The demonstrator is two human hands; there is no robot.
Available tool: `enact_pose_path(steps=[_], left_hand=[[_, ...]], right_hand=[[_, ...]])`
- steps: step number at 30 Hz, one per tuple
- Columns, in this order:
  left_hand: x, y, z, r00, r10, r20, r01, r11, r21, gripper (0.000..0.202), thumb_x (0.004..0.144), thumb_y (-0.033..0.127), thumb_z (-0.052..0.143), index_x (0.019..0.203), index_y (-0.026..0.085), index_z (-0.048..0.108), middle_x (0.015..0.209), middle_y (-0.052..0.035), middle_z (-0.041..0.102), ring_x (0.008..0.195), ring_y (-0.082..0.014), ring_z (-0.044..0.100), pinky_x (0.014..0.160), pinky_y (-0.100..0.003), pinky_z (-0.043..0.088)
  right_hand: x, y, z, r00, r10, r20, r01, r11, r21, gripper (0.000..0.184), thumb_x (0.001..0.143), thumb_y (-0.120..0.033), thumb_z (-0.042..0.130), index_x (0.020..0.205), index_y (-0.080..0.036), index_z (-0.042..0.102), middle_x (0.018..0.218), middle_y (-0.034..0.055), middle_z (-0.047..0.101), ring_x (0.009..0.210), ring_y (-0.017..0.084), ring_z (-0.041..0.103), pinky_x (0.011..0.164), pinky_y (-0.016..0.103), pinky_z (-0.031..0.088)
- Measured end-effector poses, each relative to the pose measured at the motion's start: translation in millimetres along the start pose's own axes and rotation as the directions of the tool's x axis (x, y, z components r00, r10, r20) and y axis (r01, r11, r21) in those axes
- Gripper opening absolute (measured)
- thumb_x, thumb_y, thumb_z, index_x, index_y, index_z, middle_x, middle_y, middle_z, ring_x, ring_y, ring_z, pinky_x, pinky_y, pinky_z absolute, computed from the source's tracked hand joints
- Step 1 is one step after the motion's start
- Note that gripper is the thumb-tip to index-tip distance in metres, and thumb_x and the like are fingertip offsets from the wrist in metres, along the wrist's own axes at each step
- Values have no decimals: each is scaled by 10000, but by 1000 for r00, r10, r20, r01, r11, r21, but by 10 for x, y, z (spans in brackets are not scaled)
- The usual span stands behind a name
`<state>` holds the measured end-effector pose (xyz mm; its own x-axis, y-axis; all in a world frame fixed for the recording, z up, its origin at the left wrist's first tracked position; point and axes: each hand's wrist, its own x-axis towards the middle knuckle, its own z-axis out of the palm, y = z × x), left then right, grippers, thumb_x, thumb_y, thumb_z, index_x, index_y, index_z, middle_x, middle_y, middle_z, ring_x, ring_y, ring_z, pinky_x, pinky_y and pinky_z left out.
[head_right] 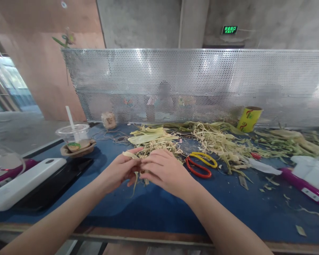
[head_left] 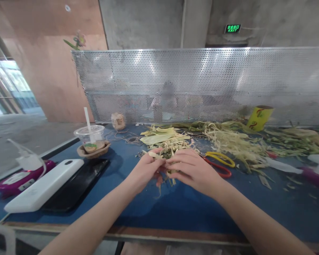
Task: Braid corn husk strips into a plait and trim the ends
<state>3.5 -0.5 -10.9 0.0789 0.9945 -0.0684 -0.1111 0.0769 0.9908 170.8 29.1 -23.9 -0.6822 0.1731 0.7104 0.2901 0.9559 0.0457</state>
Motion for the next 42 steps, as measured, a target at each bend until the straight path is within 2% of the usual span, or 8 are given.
enact_pose_path(steps=[5, 9, 15, 22, 31, 35, 38, 42], left_hand=[[15, 11, -38, 1000, 6, -28, -9, 996, -92, 433, 754, 146, 542, 1172, 100, 438, 535, 16, 569, 413, -105, 509, 299, -177, 364], [11, 41, -29, 989, 68, -131, -90, 981, -172, 459, 770, 115, 522, 1214, 104, 407, 583, -4, 604, 428, -104, 523, 316, -186, 394], [-14, 89, 15, 971, 114, -212, -167, 954, -250, 485, 775, 69, 492, 1249, 112, 400, 563, -10, 605, 451, -125, 540, 316, -203, 412], [20, 45, 11, 978, 91, -189, -145, 944, -297, 434, 762, 60, 516, 1191, 105, 461, 551, -7, 594, 441, -116, 539, 316, -195, 421], [61, 102, -102, 946, 135, -295, -231, 919, -320, 406, 787, 51, 478, 1188, 110, 467, 648, -44, 644, 504, -114, 596, 333, -161, 421], [47, 60, -46, 936, 226, -268, -295, 921, -253, 459, 763, 89, 528, 1214, 131, 455, 579, -3, 613, 480, -121, 568, 338, -191, 442], [23, 4, 18, 945, 256, -205, -292, 942, -169, 535, 744, 141, 572, 1253, 142, 407, 563, 4, 610, 526, -151, 584, 340, -215, 457], [-1, -31, 64, 952, 265, -153, -282, 955, -97, 606, 728, 192, 597, 1284, 153, 357, 643, -21, 650, 579, -184, 612, 338, -241, 469]], right_hand=[[4, -64, -71, 994, -94, -62, 79, 974, -214, 331, 807, -350, 561, 1076, -159, 566, 1089, 84, 628, 1072, 214, 508, 933, 383, 370], [4, -83, -115, 934, 27, -355, -120, 962, -244, 142, 781, -286, 560, 709, -166, 590, 677, 54, 622, 671, 160, 563, 641, 284, 440], [-8, -72, 22, 932, 320, -169, -356, 890, -284, 217, 782, -339, 532, 697, -154, 609, 550, 15, 604, 444, 104, 516, 428, 217, 274], [-41, -11, 43, 946, 315, -73, -323, 919, -227, 214, 851, -236, 445, 787, -189, 644, 725, 20, 689, 633, 116, 622, 512, 201, 325], [-5, -17, -142, 868, 474, 149, -452, 877, -162, 217, 736, -158, 462, 526, -172, 512, 459, -30, 497, 441, 85, 438, 479, 208, 288], [10, -15, -112, 824, 526, 211, -536, 844, -14, 137, 795, -259, 489, 829, -184, 598, 752, 29, 639, 692, 150, 575, 624, 245, 410], [12, -14, -31, 820, 556, 137, -571, 811, 124, 342, 813, -392, 495, 1081, -183, 535, 1058, 92, 609, 985, 211, 550, 816, 327, 429], [17, 12, 58, 807, 583, 95, -582, 755, 302, 288, 811, -363, 514, 1039, -193, 557, 1071, 83, 615, 862, 178, 602, 729, 306, 481]])
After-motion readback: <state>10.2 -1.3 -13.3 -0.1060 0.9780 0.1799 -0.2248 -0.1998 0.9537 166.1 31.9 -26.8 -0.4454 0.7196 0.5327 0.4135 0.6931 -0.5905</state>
